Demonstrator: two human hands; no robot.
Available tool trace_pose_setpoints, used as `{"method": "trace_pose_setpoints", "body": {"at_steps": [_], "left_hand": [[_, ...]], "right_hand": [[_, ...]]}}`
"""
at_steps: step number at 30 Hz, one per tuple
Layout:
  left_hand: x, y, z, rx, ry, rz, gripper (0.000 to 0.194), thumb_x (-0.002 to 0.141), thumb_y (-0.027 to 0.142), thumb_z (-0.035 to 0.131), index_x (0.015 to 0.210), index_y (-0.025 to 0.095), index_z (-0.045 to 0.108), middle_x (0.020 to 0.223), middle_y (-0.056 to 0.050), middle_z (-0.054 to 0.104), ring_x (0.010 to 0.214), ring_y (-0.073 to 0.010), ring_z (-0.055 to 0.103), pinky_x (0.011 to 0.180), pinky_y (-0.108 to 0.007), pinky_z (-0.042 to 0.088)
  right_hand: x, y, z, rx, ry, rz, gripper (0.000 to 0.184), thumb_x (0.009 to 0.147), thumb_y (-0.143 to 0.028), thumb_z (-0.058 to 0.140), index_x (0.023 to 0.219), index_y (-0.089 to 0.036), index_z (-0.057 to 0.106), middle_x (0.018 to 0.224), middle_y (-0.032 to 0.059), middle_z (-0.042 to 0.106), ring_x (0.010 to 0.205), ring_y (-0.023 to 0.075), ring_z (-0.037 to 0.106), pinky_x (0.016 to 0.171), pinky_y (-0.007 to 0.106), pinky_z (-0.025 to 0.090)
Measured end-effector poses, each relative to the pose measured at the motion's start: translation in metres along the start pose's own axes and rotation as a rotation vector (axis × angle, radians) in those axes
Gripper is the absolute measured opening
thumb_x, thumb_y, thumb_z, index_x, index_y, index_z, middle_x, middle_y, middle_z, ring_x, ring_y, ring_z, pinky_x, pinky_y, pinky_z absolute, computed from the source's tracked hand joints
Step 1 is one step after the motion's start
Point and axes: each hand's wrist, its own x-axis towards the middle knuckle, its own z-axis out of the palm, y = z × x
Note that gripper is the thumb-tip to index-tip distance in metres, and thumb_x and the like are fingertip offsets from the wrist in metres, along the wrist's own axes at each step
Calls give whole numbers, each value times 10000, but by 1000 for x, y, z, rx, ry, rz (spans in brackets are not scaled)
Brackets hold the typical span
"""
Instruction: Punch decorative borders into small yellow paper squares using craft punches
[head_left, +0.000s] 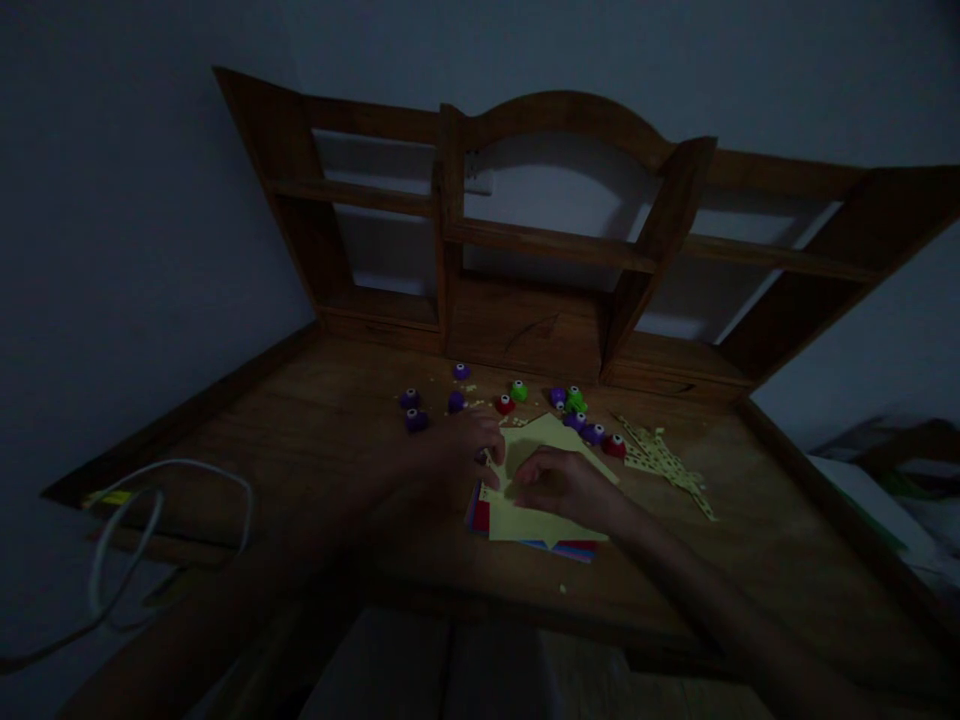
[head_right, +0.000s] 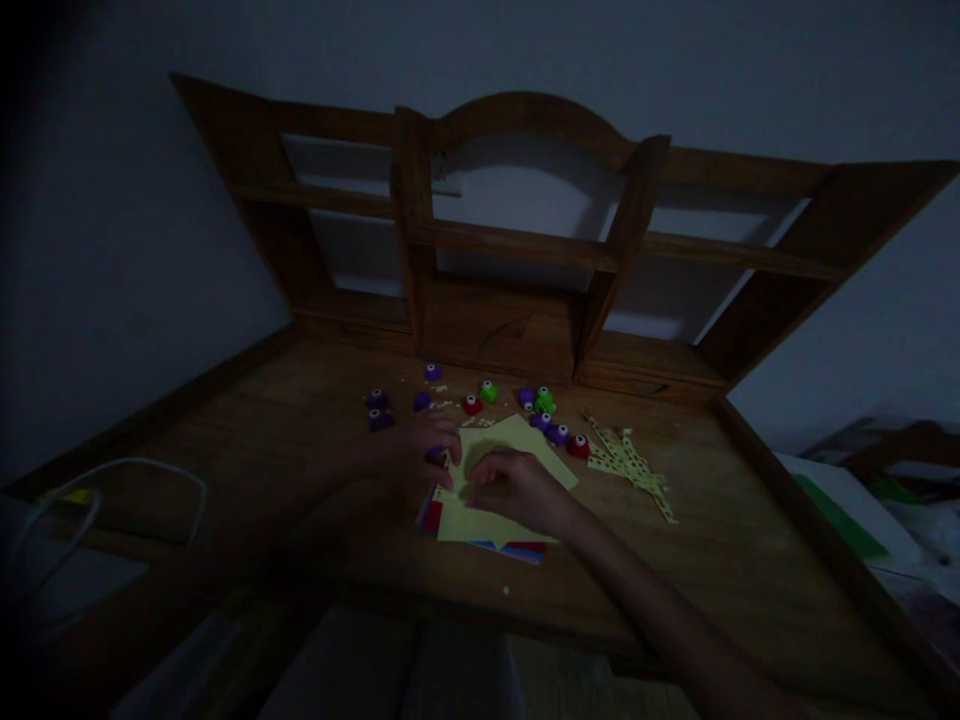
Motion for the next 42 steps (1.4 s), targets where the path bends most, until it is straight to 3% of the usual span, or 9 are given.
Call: {"method": "trace_pose_setpoints", "body": {"at_steps": [5, 10, 13, 16, 20, 24, 32, 37, 42], "left_hand": [[-1, -3, 10, 3, -59, -6, 387, 628, 497, 760, 847, 206, 626, 958, -26, 568, 992, -217, 482, 898, -317, 329], [6, -9, 0, -38, -127, 61, 304, 687, 399, 746, 882, 204, 618, 978, -26, 587, 1019, -213, 481, 908, -305, 318], [15, -14, -7, -51, -103, 86, 226, 750, 305, 705, 939, 215, 621, 988, -22, 606, 1035, -203, 491, 940, -311, 296], [26, -17, -9, -52, -63, 65, 180, 771, 311, 687, 917, 222, 633, 947, -9, 620, 1007, -192, 516, 944, -317, 286], [30, -19, -4, -88, -51, 49, 158, 764, 327, 692, 863, 214, 643, 896, -6, 624, 973, -191, 530, 920, -310, 307], [21, -22, 1, -157, -91, 54, 222, 736, 332, 714, 903, 208, 638, 934, -18, 606, 972, -194, 531, 879, -292, 352], [13, -30, -2, -281, -151, 97, 330, 762, 275, 684, 1068, 202, 583, 1065, -54, 556, 1012, -193, 515, 881, -273, 389], [9, -30, -1, -243, -145, 142, 386, 745, 328, 700, 1073, 171, 569, 1092, -73, 542, 1076, -210, 475, 935, -284, 365], [8, -27, 1, -173, -144, 101, 442, 689, 397, 736, 1034, 183, 562, 1117, -70, 515, 1062, -219, 465, 907, -293, 375]], "right_hand": [[1, 0, 9, -43, -41, -34, 302, 713, -354, 752, 948, -213, 626, 884, 15, 606, 810, 159, 559, 692, 254, 438], [2, -8, 17, -70, -97, 62, 130, 795, -266, 671, 893, -205, 611, 799, -14, 603, 715, 128, 551, 630, 229, 406], [2, -12, 20, -90, -138, 86, 58, 809, -224, 643, 851, -203, 607, 768, -23, 606, 685, 117, 548, 607, 222, 388], [1, -13, 15, -108, -84, 90, 62, 809, -220, 640, 841, -202, 590, 777, -17, 595, 697, 123, 546, 615, 228, 394], [2, -11, 1, -112, 15, 71, 201, 775, -248, 689, 929, -213, 566, 940, 18, 597, 851, 158, 564, 725, 264, 432], [5, -11, -2, -80, -47, 5, 356, 725, -298, 749, 1018, -230, 560, 1070, 39, 584, 1001, 190, 548, 837, 301, 432], [16, -10, 26, -54, -95, -24, 283, 757, -311, 723, 991, -231, 584, 912, 8, 574, 874, 165, 564, 764, 277, 438], [18, -12, 30, -18, -75, -52, 180, 781, -288, 702, 915, -216, 605, 890, 10, 578, 842, 155, 552, 721, 262, 428], [19, -12, 33, 70, -50, -112, 69, 829, -256, 650, 886, -220, 640, 893, 22, 594, 899, 161, 554, 793, 281, 435]]}}
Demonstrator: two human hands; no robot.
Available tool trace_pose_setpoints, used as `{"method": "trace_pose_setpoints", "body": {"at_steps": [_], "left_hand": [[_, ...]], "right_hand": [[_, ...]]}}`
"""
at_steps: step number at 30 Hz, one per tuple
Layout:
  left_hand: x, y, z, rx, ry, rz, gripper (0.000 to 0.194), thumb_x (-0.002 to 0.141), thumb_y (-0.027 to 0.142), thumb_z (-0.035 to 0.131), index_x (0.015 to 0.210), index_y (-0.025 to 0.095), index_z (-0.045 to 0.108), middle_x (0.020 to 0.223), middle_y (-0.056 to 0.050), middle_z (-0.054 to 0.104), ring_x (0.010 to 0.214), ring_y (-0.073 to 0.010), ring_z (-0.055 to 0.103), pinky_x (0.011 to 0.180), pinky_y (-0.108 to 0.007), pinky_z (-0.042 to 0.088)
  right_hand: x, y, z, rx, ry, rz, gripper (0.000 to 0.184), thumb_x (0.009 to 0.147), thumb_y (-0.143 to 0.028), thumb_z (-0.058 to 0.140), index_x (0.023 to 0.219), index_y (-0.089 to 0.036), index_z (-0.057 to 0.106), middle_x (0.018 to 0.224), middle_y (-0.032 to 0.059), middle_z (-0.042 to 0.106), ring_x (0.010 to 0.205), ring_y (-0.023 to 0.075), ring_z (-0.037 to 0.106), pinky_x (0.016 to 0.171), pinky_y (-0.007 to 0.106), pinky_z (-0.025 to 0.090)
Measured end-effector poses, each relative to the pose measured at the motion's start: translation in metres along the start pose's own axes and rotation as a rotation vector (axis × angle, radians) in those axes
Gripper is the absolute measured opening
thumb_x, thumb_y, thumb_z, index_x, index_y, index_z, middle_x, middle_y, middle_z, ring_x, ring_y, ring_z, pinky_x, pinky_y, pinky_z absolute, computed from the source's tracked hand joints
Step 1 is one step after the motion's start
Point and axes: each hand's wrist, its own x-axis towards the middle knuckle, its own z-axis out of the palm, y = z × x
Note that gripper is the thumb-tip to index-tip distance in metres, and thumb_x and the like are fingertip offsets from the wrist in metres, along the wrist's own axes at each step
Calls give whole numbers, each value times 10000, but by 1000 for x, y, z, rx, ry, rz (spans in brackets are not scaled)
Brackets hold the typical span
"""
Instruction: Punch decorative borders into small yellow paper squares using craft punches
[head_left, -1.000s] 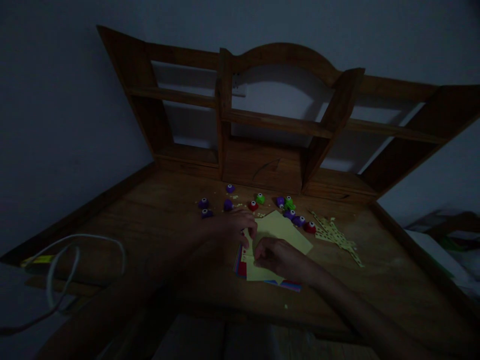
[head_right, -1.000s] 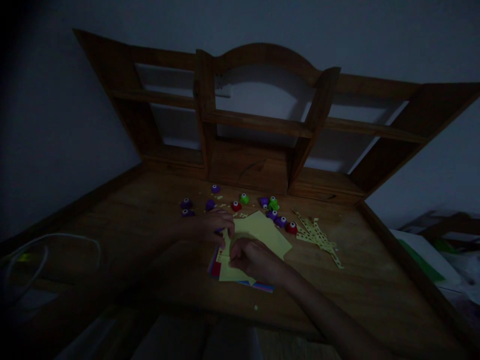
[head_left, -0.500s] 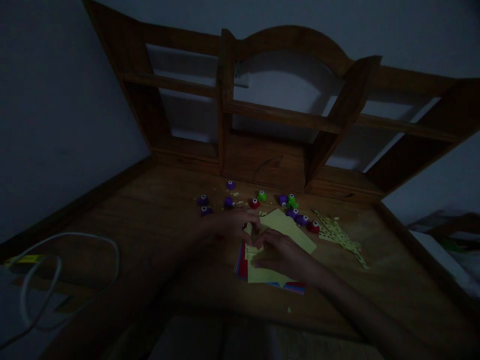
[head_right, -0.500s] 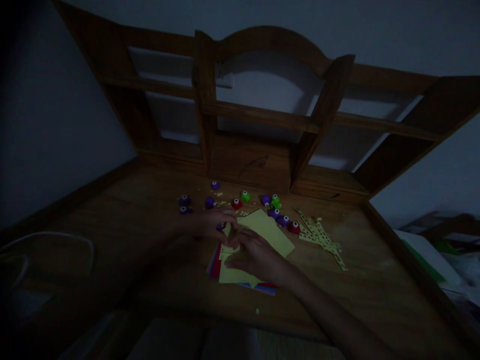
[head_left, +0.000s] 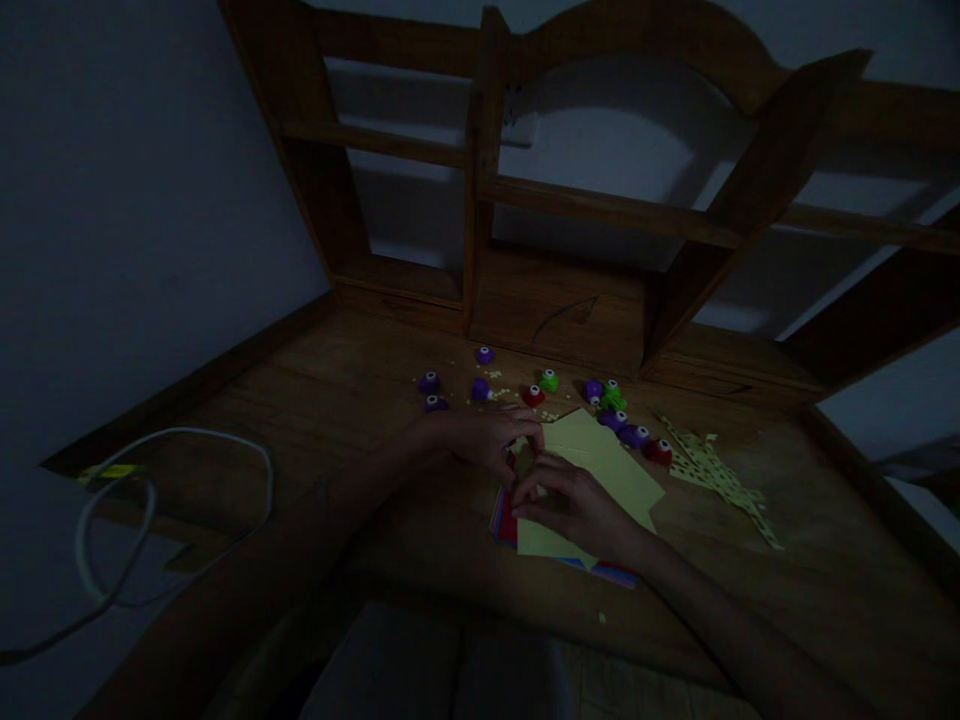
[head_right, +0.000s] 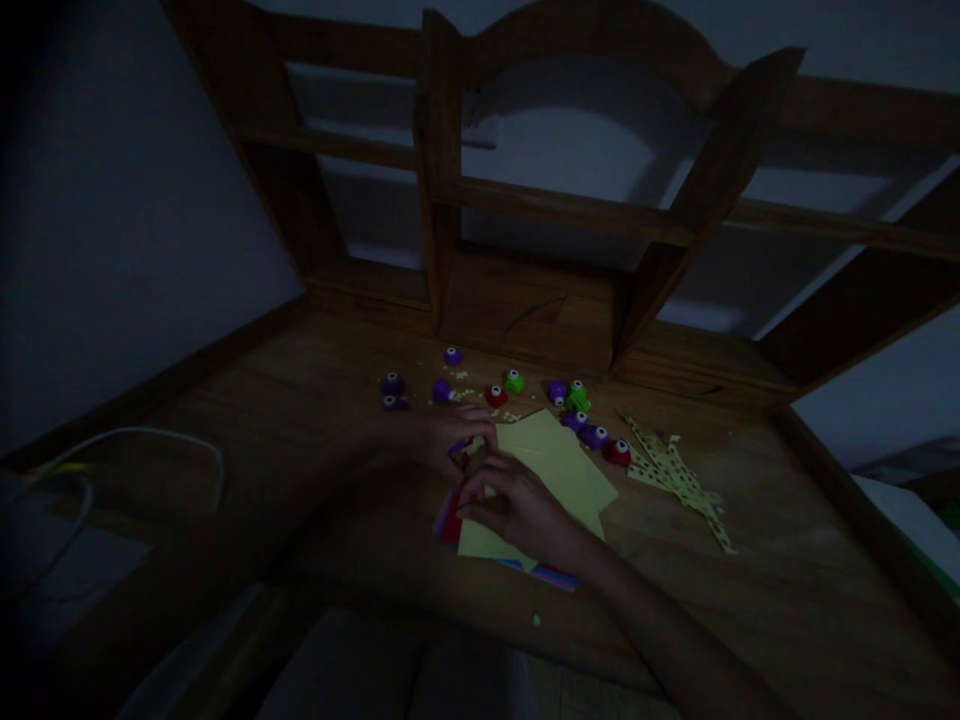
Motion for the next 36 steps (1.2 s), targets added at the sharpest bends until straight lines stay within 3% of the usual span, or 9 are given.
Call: {"method": "trace_pose_setpoints", "body": {"at_steps": [6, 25, 36], "left_hand": [[2, -2, 3, 14, 12, 15, 405, 715, 410, 711, 994, 170, 543, 1041, -59, 524, 1010, -207, 473, 882, -281, 382], [3, -1, 2, 22, -7, 18, 418, 713, 401, 716, 1004, 157, 542, 1074, -80, 516, 1057, -221, 455, 923, -298, 368], [2, 2, 0, 19, -6, -2, 439, 701, 427, 722, 1011, 169, 549, 1102, -82, 522, 1078, -231, 451, 938, -326, 369]], "right_hand": [[0, 3, 2, 49, 11, -19, 78, 856, -266, 611, 878, -224, 673, 892, 42, 607, 907, 174, 567, 812, 305, 448], [0, 5, 3, 58, 17, 3, 79, 846, -280, 623, 866, -225, 677, 869, 35, 613, 871, 166, 572, 763, 285, 455], [1, 2, -1, 64, -53, 40, 104, 849, -308, 617, 854, -224, 679, 853, 27, 611, 858, 163, 561, 746, 275, 446]]}}
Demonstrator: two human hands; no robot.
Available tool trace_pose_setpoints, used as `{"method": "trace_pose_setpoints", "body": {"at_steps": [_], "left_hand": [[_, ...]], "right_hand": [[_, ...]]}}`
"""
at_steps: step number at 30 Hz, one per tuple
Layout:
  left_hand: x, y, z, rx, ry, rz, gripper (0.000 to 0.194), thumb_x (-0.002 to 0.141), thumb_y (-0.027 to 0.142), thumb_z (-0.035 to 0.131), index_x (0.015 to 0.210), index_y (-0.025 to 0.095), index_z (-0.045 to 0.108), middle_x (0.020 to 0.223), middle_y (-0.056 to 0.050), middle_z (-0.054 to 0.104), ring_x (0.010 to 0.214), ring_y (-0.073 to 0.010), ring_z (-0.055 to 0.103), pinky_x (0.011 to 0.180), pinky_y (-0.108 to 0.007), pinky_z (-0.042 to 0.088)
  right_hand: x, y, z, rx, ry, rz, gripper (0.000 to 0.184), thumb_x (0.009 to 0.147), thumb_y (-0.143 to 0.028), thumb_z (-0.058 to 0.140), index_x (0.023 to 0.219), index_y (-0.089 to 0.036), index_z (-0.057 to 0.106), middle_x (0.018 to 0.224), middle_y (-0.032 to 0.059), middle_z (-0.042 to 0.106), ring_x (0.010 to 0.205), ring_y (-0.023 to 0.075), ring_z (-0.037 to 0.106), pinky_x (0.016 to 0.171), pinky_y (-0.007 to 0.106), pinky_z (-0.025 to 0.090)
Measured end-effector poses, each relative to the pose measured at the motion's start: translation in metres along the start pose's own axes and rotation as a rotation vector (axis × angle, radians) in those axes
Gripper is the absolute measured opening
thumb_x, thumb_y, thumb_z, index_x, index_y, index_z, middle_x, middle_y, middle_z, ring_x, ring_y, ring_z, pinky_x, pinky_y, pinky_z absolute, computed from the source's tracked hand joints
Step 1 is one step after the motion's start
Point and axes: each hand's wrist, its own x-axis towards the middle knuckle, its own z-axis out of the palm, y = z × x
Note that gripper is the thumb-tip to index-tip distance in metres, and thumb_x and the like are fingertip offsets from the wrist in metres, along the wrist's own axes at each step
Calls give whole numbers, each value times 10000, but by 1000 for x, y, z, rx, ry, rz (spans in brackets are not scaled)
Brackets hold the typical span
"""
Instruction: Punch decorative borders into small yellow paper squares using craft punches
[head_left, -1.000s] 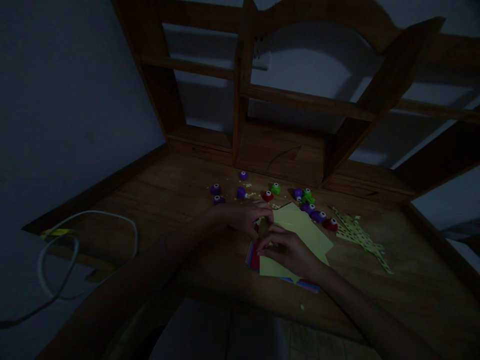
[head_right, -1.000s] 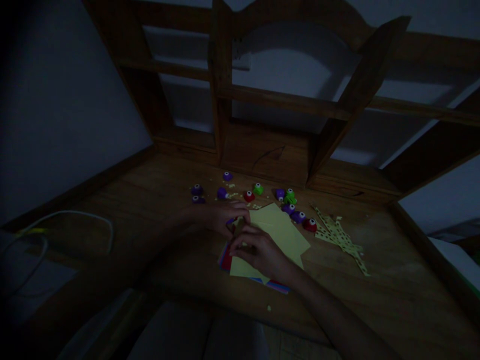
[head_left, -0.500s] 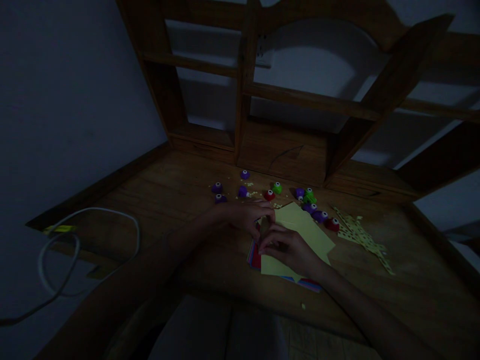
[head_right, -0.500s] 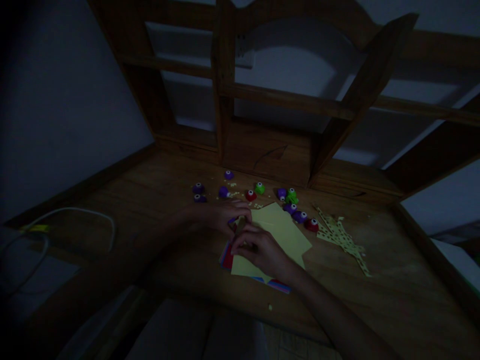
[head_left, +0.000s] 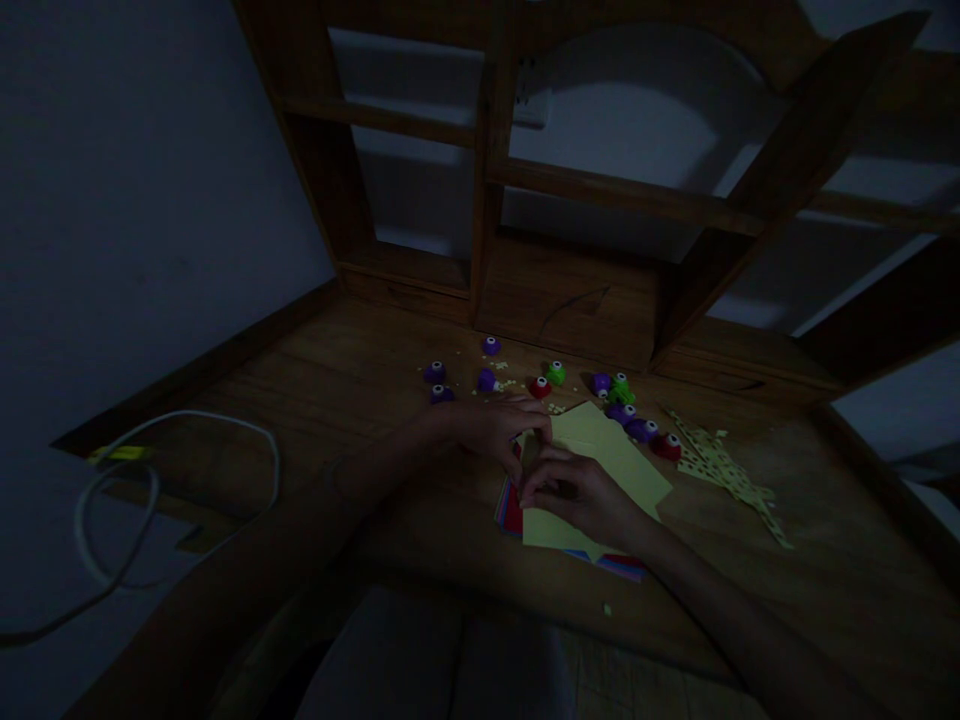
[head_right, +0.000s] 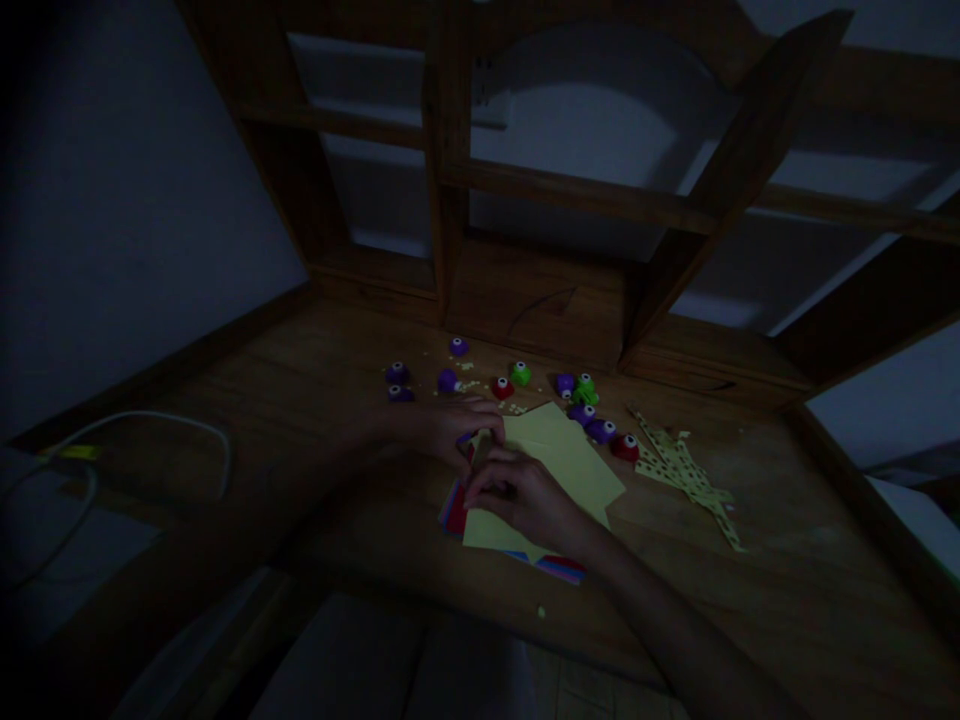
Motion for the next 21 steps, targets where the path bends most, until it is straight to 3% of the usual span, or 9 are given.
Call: {"method": "trace_pose_setpoints", "body": {"at_steps": [9, 21], "left_hand": [[2, -1, -1, -22, 5, -5, 472, 650, 456, 753, 990, 192, 559, 1059, -60, 535, 1048, -231, 471, 892, -306, 375], [2, 2, -3, -6, -12, -12, 462, 680, 487, 723, 984, 183, 554, 1062, -67, 531, 1074, -234, 461, 902, -300, 374]], "right_hand": [[-2, 5, -14, -28, -19, 26, 155, 848, -337, 617, 938, -217, 656, 914, 31, 569, 832, 152, 542, 716, 270, 443], [-1, -1, -7, -19, -29, -32, 103, 867, -288, 594, 894, -216, 662, 909, 36, 597, 915, 167, 555, 801, 285, 443]]}}
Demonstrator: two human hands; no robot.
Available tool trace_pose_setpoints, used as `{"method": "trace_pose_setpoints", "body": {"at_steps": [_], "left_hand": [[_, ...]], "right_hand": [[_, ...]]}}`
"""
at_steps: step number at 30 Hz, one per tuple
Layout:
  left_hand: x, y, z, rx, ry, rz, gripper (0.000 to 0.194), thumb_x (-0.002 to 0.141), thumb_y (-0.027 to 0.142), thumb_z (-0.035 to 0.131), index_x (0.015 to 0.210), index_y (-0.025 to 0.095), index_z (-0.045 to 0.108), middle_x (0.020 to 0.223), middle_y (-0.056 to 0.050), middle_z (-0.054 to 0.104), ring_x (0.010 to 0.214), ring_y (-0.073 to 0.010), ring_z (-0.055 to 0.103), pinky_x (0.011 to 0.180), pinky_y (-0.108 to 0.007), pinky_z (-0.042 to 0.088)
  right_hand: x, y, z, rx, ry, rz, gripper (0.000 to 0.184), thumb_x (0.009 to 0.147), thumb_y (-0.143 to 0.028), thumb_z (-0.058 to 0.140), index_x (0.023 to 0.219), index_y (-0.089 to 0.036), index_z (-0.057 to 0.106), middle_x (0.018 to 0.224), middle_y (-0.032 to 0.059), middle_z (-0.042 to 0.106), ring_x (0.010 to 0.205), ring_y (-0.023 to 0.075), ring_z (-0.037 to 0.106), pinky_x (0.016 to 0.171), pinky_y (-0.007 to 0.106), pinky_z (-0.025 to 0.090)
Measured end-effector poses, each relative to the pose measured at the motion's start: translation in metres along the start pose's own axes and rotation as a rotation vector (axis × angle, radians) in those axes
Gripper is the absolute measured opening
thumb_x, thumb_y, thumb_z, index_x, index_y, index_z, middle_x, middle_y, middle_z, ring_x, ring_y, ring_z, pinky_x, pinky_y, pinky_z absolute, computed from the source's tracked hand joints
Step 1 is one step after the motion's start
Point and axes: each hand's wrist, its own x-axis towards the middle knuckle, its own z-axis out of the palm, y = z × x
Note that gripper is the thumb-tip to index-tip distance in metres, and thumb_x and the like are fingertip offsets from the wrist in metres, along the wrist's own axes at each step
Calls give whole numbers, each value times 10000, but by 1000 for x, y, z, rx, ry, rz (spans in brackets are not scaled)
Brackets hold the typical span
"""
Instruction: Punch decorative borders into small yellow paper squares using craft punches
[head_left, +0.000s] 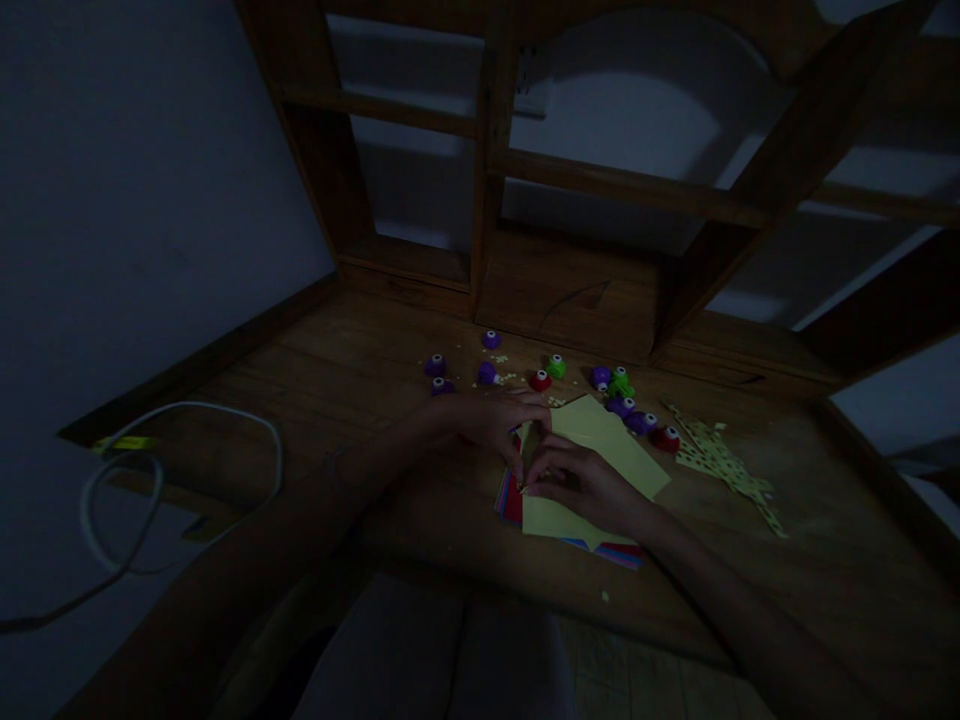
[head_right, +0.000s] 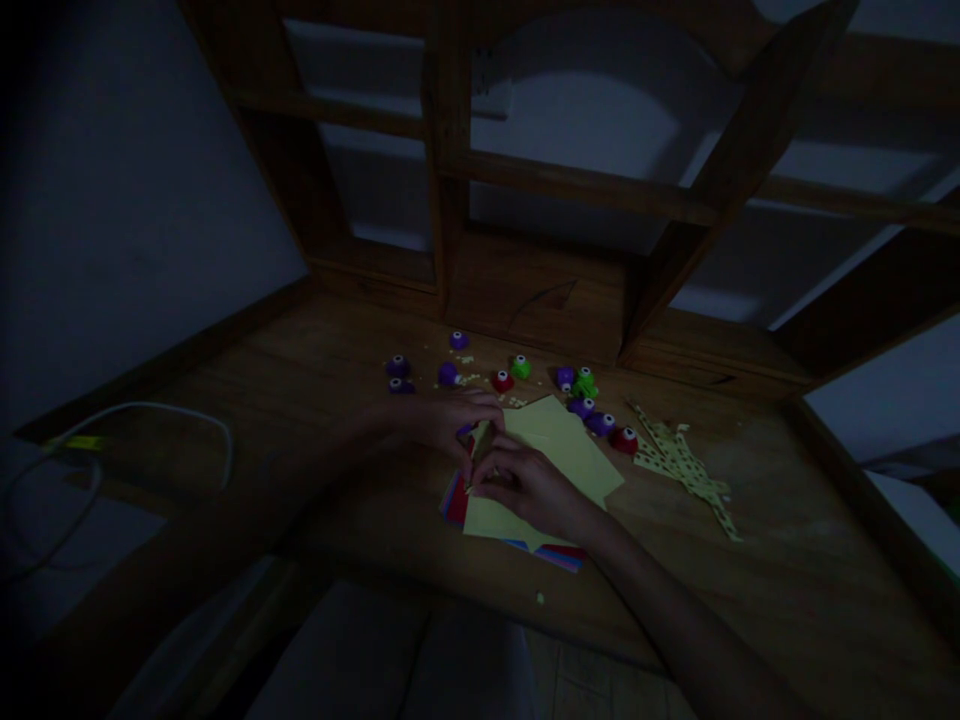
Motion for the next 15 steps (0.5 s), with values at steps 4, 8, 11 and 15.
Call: {"method": "trace_pose_setpoints", "body": {"at_steps": [4, 8, 11, 15], "left_hand": [[-1, -1, 1, -8, 4, 3, 466, 673, 470, 734, 997, 187, 553, 1069, -69, 530, 1078, -239, 456, 908, -313, 372], [-1, -4, 3, 15, 4, 3, 494, 667, 476, 737, 1018, 182, 550, 1114, -79, 515, 1095, -241, 440, 925, -317, 362], [-2, -4, 3, 21, 0, 19, 480, 685, 480, 721, 1016, 175, 554, 1105, -77, 518, 1090, -231, 442, 934, -310, 360], [-3, -2, 2, 11, 3, 26, 477, 711, 481, 699, 1043, 172, 550, 1118, -81, 514, 1101, -229, 441, 940, -312, 364]], "right_hand": [[0, 0, 1, -1, 7, 6, 94, 867, -280, 594, 886, -215, 660, 888, 32, 599, 906, 165, 557, 796, 282, 442], [0, 1, 0, 10, 2, -8, 85, 868, -261, 595, 880, -211, 663, 899, 32, 603, 908, 160, 559, 806, 280, 441], [0, 2, -1, 13, -21, -18, 98, 872, -265, 590, 865, -206, 668, 892, 31, 606, 887, 154, 560, 792, 280, 443], [-1, 6, -4, 20, -27, -16, 113, 847, -303, 622, 870, -200, 664, 885, 32, 607, 864, 154, 558, 749, 272, 449]]}}
